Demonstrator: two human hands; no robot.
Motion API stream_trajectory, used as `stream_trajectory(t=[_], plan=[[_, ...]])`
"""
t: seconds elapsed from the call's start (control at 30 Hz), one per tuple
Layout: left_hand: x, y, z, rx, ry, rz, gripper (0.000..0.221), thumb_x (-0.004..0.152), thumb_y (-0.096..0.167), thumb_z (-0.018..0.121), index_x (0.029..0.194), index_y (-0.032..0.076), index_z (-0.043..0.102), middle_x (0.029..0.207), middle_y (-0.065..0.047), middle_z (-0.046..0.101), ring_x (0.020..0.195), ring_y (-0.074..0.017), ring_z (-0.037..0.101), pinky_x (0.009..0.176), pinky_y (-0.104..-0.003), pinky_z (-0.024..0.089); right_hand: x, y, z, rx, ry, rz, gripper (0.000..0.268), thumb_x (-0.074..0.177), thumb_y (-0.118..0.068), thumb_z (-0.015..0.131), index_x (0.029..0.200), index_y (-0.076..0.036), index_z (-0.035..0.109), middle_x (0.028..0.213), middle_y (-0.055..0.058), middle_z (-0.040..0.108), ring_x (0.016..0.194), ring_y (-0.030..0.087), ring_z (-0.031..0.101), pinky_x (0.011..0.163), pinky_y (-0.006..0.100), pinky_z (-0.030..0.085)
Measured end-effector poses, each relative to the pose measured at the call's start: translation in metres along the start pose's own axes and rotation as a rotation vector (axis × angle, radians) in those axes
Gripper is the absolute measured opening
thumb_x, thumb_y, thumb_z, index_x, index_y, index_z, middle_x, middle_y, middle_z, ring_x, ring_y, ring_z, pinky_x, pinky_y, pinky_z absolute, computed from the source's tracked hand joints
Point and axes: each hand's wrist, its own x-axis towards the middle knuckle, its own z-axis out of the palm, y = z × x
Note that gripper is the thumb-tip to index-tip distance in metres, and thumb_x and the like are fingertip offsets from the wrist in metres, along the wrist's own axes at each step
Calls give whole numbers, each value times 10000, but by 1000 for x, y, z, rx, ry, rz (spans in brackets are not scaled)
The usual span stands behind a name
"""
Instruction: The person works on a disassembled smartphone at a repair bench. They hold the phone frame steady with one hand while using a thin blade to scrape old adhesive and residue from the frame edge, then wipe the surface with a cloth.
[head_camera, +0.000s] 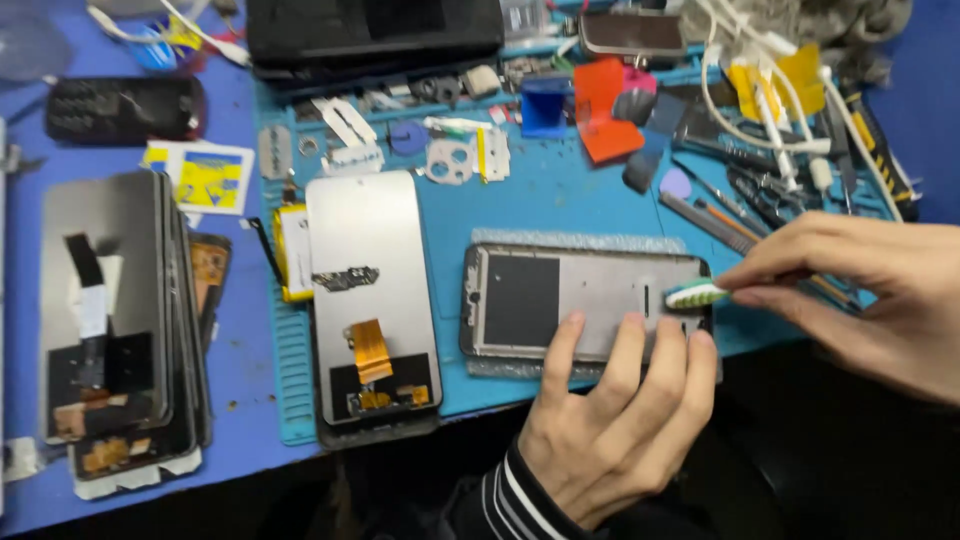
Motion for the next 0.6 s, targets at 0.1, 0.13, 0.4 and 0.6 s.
stream_trajectory(t=[0.1, 0.13, 0.4, 0.6], plan=[[-5, 2, 11, 72, -14, 14, 262, 1119, 205, 507, 1198, 164, 754, 1206, -7, 705, 1115, -166, 673, 1040, -439, 510, -3, 8, -1, -55, -96, 32, 179, 786, -111, 793, 963, -88, 800, 854, 29, 762, 694, 109, 718, 737, 218, 582], [-6, 4, 13, 65, -22, 9, 262, 1119, 205, 507, 1198, 164, 754, 1206, -7, 705, 1115, -166, 673, 1040, -439, 510, -5, 17, -2, -52, -103, 39, 179, 786, -111, 793, 963, -88, 800, 854, 29, 762, 694, 109, 718, 737, 218, 582], [-10, -7, 27, 90, 2, 37, 316, 1121, 211, 467, 1201, 157, 768, 1256, -18, 751, 1174, -163, 717, 1096, -395, 464, 5, 37, -4, -180, -144, 58, 105, 818, -197, 788, 907, -177, 842, 822, -52, 777, 735, 143, 580, 636, 285, 424], [-14, -10, 35, -15, 111, -3, 64, 1072, 180, 734, 1070, 144, 787, 1183, -33, 781, 1092, -193, 767, 1001, -432, 589, 28, 50, -3, -241, -219, -302, 179, 828, -242, 766, 994, -189, 805, 908, -71, 763, 771, 164, 615, 701, 313, 472]])
